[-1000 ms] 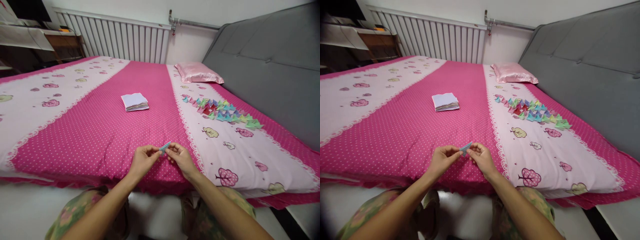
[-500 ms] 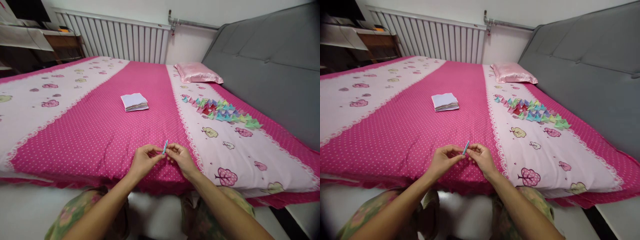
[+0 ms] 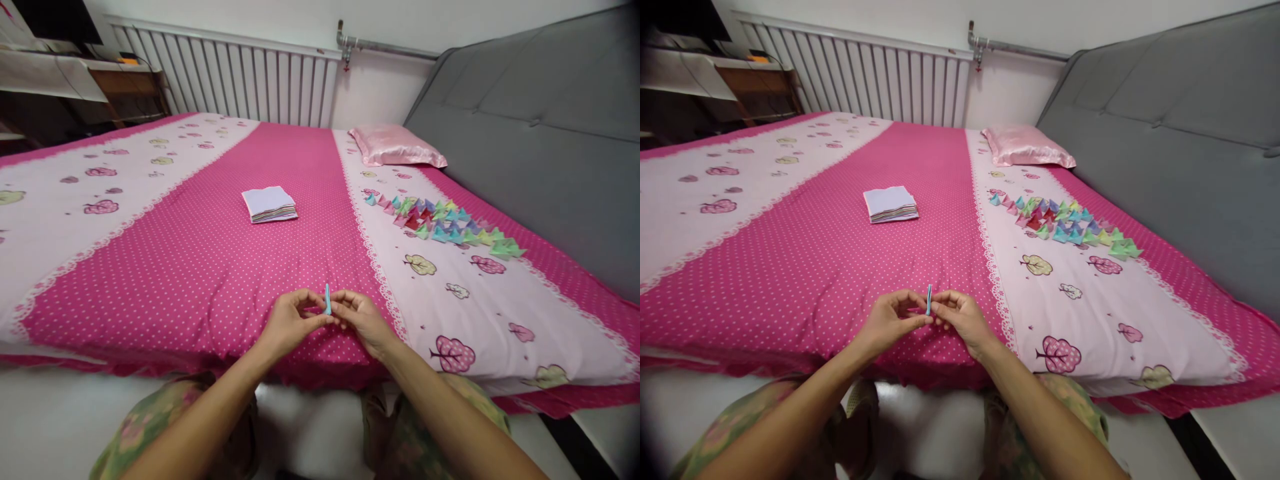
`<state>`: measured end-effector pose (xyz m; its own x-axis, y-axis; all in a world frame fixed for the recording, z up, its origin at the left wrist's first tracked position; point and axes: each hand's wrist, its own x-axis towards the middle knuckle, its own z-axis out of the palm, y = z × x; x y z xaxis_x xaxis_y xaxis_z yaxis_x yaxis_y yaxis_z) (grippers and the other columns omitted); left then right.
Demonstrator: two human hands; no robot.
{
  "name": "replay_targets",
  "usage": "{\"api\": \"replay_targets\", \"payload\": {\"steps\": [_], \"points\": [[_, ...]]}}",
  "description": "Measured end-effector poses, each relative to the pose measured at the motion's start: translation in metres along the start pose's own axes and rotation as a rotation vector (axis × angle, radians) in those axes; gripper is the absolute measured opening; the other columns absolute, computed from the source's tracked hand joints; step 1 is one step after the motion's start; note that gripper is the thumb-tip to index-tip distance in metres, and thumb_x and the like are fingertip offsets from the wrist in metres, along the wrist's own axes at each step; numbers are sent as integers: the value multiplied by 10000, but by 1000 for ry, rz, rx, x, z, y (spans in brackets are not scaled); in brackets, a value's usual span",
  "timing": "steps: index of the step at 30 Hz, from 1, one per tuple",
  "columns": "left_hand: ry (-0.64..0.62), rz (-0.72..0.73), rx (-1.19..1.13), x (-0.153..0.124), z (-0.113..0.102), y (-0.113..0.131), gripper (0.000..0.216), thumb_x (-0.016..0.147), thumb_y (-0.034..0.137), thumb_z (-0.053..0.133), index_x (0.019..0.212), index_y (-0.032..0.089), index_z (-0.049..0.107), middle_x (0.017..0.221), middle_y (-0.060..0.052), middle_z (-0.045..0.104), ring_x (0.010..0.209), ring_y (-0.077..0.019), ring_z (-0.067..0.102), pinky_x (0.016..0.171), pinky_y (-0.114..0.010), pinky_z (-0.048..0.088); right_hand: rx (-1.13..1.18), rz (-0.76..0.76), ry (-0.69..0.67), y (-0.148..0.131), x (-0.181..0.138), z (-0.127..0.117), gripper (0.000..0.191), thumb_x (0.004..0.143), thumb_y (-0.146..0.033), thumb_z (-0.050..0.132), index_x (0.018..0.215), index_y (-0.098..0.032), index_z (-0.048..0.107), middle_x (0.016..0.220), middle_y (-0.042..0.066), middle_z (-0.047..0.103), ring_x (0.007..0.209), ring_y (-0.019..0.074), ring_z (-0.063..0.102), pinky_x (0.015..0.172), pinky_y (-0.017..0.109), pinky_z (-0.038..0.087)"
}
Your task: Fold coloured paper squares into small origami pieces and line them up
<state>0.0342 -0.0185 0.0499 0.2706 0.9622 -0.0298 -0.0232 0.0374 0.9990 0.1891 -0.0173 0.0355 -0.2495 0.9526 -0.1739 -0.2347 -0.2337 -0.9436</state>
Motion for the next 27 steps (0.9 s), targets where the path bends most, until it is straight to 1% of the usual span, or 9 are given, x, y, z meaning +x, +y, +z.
{"api": "replay_targets", "payload": {"steps": [3,9,13,18,23,27], "points": [[1,-12,-8,0,0,-1,201,570,192,731,687,147,574,691,-3,651,655,-142,637,662,-286,517,14,9,0,0,0,-1,242,651,-292,722,833,-154,642,671,-12,617,506,44,499,456,160,337],[-7,-10,37,0,-1,-2,201,580,211,727,701,147,581,683,-12,648,634,-141,626,617,-274,510,35,14,4,0,-1,-2,228,628,-291,735,779,-163,624,656,-27,589,512,49,480,465,173,332],[4,-8,84,0,-2,-1,198,575,219,730,696,147,590,667,-8,637,611,-132,609,588,-258,495,56,29,-18,-1,-1,-2,209,628,-272,734,753,-169,602,620,-46,555,486,44,444,454,176,317],[-5,-17,125,-1,-3,-1,215,570,228,735,715,149,597,681,-8,629,578,-119,587,562,-252,478,83,41,-69,-2,-1,-3,185,639,-255,723,735,-171,589,625,-52,535,479,42,425,448,180,301],[-25,-35,76,0,-2,2,263,536,204,749,713,154,562,681,10,603,592,-112,575,573,-251,468,122,89,-123,-4,-2,-3,166,654,-237,700,750,-169,583,606,-48,529,469,48,420,447,183,293],[22,-11,87,0,0,6,372,486,165,770,758,164,517,718,15,587,677,-118,570,622,-248,463,171,123,-163,-5,-2,-4,170,642,-230,698,731,-161,570,600,-38,534,471,50,419,447,175,300]]}}
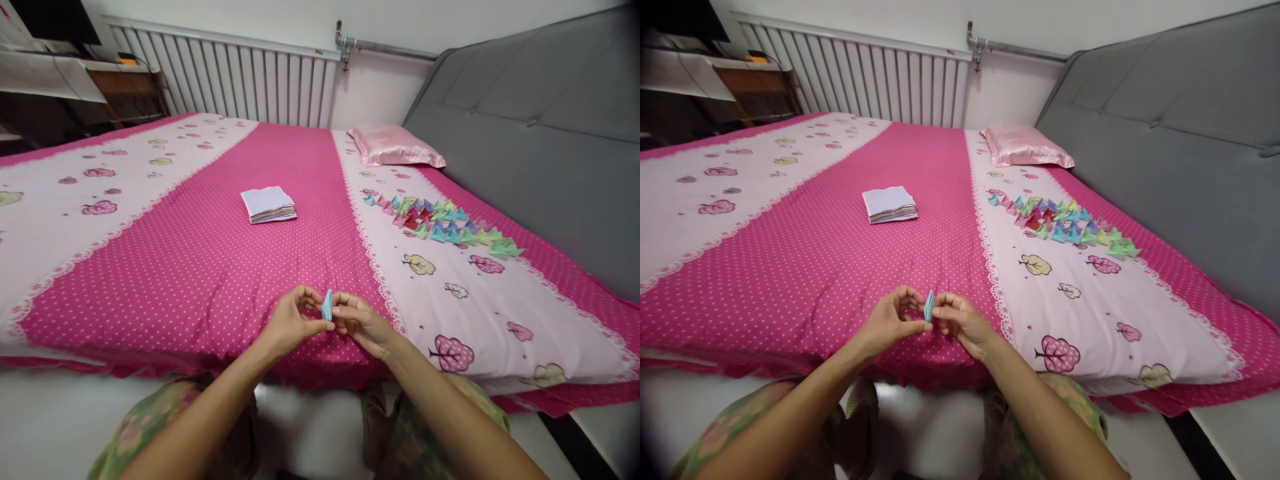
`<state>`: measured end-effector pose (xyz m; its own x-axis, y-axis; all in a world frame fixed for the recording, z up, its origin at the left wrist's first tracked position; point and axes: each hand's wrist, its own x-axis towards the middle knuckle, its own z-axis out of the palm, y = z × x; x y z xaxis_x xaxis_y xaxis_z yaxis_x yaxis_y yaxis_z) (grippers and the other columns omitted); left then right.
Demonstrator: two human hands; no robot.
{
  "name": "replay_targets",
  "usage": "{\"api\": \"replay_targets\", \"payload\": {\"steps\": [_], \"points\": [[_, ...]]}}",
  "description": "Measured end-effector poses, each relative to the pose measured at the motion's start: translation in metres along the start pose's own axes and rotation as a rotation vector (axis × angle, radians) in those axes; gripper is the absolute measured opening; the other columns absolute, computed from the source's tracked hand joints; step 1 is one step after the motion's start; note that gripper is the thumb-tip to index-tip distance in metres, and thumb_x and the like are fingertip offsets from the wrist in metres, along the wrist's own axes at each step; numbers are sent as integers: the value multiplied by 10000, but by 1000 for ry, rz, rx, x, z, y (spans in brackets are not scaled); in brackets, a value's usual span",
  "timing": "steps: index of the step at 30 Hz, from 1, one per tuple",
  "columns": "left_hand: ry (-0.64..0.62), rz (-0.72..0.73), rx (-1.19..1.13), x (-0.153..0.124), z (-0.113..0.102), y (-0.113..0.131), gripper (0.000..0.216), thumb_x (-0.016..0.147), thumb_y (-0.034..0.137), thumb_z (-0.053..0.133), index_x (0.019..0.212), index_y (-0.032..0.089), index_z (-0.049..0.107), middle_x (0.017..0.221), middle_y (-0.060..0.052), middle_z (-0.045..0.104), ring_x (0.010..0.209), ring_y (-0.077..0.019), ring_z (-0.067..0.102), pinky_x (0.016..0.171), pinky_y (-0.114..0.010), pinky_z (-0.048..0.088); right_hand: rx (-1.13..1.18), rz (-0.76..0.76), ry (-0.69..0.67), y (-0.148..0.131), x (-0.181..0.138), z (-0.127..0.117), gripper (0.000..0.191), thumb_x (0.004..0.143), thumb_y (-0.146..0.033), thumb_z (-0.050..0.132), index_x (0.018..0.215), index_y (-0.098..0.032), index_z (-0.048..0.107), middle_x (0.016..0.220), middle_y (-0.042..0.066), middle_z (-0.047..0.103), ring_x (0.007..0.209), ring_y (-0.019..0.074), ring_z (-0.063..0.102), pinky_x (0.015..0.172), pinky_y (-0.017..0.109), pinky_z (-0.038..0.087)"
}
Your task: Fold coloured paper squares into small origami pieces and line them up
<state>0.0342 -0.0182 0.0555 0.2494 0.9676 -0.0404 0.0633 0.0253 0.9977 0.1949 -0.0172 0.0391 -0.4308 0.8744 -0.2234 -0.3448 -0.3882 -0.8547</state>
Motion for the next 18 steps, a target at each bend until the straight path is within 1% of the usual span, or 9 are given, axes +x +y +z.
{"api": "replay_targets", "payload": {"steps": [2,5,8,11,14,18], "points": [[20,6,4,0,1,1,414,482,155,772,792,168,499,723,16,576,696,-122,564,640,-253,460,8,11,-7,0,-1,0,164,651,-225,689,732,-160,562,582,-41,525,461,48,416,438,167,297],[-2,2,7,0,0,-1,452,500,163,766,860,170,493,741,16,564,706,-123,558,655,-260,455,-2,20,-23,0,-1,0,151,680,-226,666,758,-165,551,545,-52,511,421,41,397,413,158,280],[-14,-16,6,0,0,-2,476,490,153,767,880,171,495,742,22,558,709,-124,557,662,-258,448,7,9,-21,0,-2,0,187,677,-219,673,799,-180,538,521,-72,493,399,38,388,398,155,268],[-28,-55,-79,0,0,-2,505,499,147,759,914,173,473,717,34,559,660,-118,561,624,-253,444,57,-6,-12,-1,-2,2,228,663,-203,690,823,-198,529,500,-89,463,397,36,384,391,146,257],[-38,-73,-182,-1,0,0,522,540,155,743,975,173,454,694,44,559,614,-104,560,601,-246,443,129,-9,7,-2,-1,2,227,641,-192,712,786,-204,537,524,-88,464,408,27,385,392,137,259],[-23,-40,-269,-1,-1,1,464,585,161,727,979,171,482,706,31,577,633,-96,565,592,-223,444,196,1,60,-3,1,1,186,622,-196,730,768,-179,615,595,-65,509,450,15,413,413,129,304]]}}
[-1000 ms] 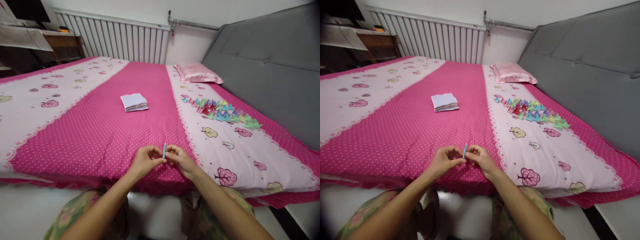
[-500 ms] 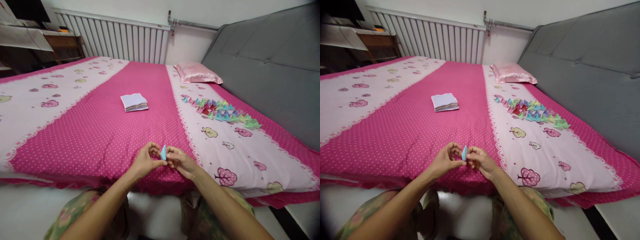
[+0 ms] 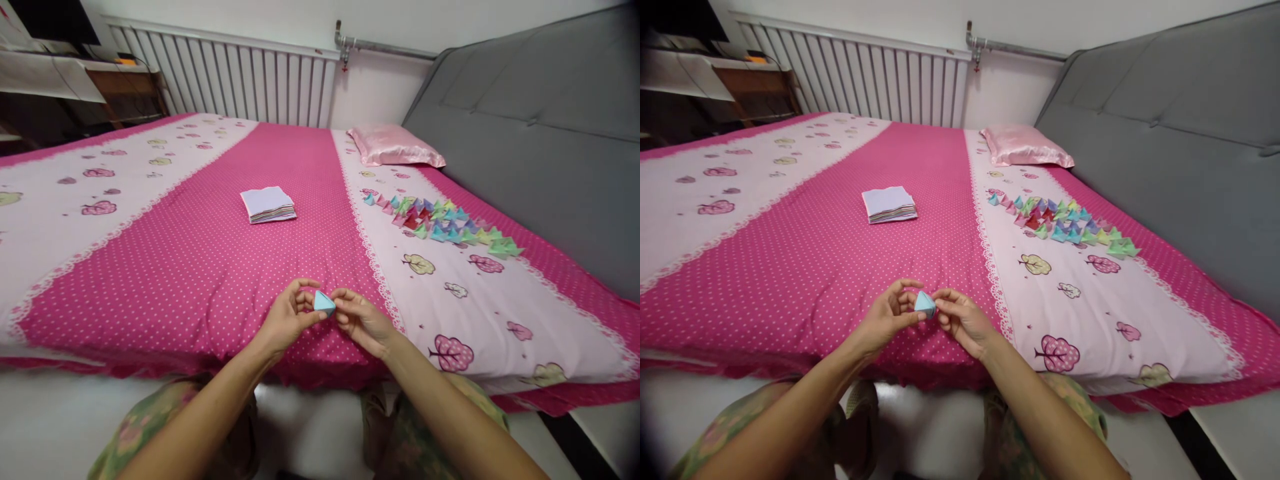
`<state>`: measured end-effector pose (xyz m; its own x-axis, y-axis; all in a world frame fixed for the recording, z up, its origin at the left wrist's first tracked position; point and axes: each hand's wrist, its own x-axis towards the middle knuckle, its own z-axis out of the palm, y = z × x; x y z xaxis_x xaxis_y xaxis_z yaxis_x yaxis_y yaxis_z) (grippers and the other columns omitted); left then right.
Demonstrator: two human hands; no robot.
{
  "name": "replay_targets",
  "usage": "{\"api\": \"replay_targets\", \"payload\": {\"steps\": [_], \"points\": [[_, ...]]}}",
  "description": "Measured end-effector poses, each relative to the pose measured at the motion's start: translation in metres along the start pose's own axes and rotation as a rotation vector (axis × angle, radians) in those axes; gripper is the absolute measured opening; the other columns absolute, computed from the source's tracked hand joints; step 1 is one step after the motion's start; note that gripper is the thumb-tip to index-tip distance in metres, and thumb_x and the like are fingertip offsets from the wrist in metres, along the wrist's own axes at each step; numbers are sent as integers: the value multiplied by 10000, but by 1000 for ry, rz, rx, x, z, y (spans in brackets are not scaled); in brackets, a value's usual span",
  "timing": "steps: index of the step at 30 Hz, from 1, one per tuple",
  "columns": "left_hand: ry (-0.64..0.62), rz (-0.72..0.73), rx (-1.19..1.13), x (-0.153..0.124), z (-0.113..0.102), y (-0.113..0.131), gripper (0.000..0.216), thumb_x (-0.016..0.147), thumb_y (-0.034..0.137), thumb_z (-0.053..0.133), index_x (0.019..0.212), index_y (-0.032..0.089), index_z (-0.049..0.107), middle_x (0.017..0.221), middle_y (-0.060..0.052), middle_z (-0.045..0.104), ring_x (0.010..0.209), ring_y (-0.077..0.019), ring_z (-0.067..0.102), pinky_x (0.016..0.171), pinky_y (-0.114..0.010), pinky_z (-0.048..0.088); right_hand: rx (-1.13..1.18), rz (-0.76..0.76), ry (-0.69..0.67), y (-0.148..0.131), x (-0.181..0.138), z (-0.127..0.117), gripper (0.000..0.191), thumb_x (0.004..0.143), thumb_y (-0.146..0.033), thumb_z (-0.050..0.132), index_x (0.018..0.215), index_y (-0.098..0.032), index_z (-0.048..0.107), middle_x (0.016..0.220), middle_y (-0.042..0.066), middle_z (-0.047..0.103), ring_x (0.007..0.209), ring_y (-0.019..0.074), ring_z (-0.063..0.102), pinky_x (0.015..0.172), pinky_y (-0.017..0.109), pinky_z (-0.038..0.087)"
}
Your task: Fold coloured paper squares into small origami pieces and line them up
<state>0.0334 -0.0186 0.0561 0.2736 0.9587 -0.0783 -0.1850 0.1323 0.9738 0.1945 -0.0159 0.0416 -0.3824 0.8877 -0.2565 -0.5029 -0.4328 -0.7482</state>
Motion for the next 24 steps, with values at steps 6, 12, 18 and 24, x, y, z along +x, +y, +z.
{"api": "replay_targets", "payload": {"steps": [6,12,18,24], "points": [[27,-27,-8,-1,2,3,320,633,212,708,928,129,614,841,-48,659,713,-118,593,632,-229,468,-20,-6,11,1,0,-1,288,553,-149,767,821,-203,677,649,-50,580,499,19,436,426,124,315],[93,-41,6,-1,4,3,321,618,239,716,923,148,666,921,-60,697,812,-152,623,779,-278,467,-186,-149,85,8,3,1,294,583,-193,758,864,-235,681,829,-15,678,642,74,561,496,160,385],[84,-23,89,0,3,1,249,649,288,680,872,177,692,853,-36,706,828,-172,619,792,-293,454,-427,-372,145,12,6,0,249,613,-277,740,850,-225,684,827,4,697,737,147,616,731,300,465],[85,80,337,1,-1,0,133,696,311,624,673,201,694,649,0,648,647,-133,557,647,-244,429,-634,-453,188,11,3,-1,151,683,-329,686,745,-192,673,696,11,665,623,137,577,619,271,447]]}}
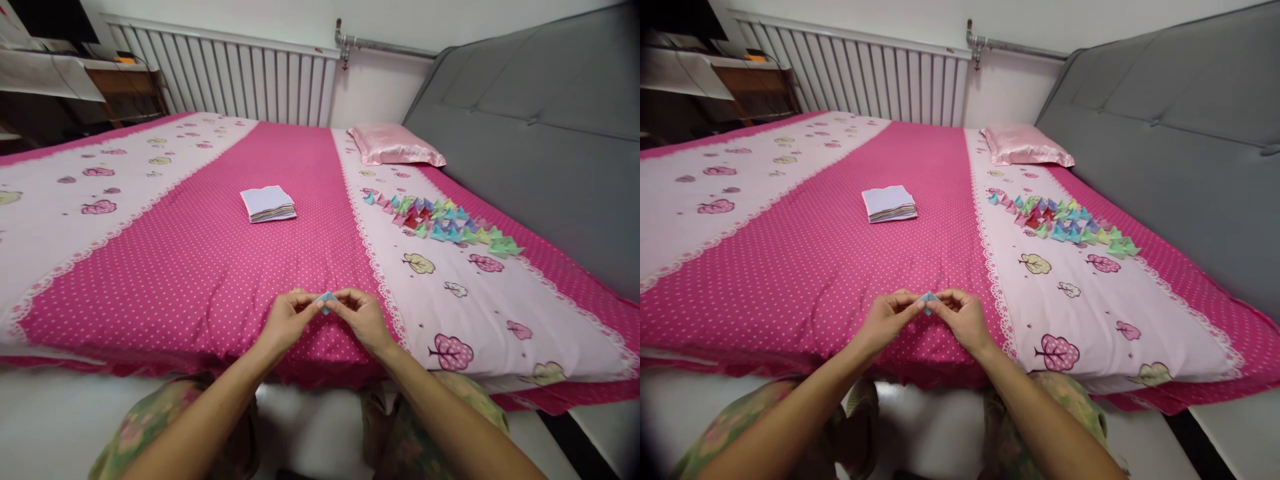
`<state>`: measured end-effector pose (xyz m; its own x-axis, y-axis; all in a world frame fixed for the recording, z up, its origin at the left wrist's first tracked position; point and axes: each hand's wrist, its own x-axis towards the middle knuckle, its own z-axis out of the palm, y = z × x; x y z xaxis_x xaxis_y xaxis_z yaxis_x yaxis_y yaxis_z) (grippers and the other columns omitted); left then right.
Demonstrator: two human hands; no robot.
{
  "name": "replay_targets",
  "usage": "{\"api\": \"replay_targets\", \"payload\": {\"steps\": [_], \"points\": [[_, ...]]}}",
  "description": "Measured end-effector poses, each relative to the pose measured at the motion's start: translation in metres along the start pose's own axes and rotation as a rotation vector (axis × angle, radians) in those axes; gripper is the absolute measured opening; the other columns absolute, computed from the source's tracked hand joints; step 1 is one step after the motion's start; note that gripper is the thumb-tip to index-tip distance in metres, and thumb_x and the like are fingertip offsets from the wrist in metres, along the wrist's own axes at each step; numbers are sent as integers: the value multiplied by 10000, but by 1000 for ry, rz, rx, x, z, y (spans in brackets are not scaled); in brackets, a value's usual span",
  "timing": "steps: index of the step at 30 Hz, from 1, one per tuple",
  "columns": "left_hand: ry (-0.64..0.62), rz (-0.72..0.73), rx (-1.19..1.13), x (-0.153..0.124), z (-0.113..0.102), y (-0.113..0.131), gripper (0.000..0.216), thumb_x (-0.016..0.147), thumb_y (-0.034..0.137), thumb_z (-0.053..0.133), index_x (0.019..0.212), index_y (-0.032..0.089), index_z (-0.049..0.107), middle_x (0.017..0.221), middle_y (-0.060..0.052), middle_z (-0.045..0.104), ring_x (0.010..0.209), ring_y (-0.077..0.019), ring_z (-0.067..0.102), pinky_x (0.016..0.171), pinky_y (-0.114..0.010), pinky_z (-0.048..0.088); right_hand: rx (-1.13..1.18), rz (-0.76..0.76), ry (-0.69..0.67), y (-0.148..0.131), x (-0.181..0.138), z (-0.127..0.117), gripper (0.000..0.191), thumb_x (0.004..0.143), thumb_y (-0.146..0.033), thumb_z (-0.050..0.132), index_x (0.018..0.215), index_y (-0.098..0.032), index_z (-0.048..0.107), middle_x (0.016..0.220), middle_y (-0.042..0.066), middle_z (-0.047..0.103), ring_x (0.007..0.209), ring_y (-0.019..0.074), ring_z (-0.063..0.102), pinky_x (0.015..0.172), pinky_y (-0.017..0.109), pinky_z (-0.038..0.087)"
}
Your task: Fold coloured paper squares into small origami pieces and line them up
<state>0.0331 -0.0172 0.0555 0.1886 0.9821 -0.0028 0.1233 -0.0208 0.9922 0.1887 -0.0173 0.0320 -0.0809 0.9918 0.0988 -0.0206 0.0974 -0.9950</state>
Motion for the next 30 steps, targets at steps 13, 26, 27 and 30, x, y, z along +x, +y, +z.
{"api": "replay_targets", "payload": {"steps": [13,26,27,30], "points": [[-86,-200,-170,-2,12,-7,239,570,326,730,630,131,605,601,-30,653,530,-113,572,549,-236,435,141,167,-9,-1,-3,5,308,681,-426,664,595,-189,487,466,-70,437,409,61,336,408,206,229],[-189,-327,-236,-7,10,5,214,502,241,770,578,126,606,485,11,618,446,-77,548,494,-197,418,83,108,-118,-5,-3,0,225,636,-385,705,642,-183,606,592,-14,589,537,120,509,538,255,389],[-196,-316,-223,-7,9,4,195,517,232,759,580,126,608,484,12,616,445,-76,545,495,-198,420,94,119,-118,-5,-3,0,232,629,-384,709,623,-182,595,578,-17,584,526,117,503,531,252,383],[-204,-275,-173,-7,8,3,145,574,217,714,567,125,602,481,10,610,446,-77,536,496,-202,423,92,137,-107,-7,-3,1,257,618,-392,711,580,-179,572,540,-28,557,502,105,472,517,243,356]]}}
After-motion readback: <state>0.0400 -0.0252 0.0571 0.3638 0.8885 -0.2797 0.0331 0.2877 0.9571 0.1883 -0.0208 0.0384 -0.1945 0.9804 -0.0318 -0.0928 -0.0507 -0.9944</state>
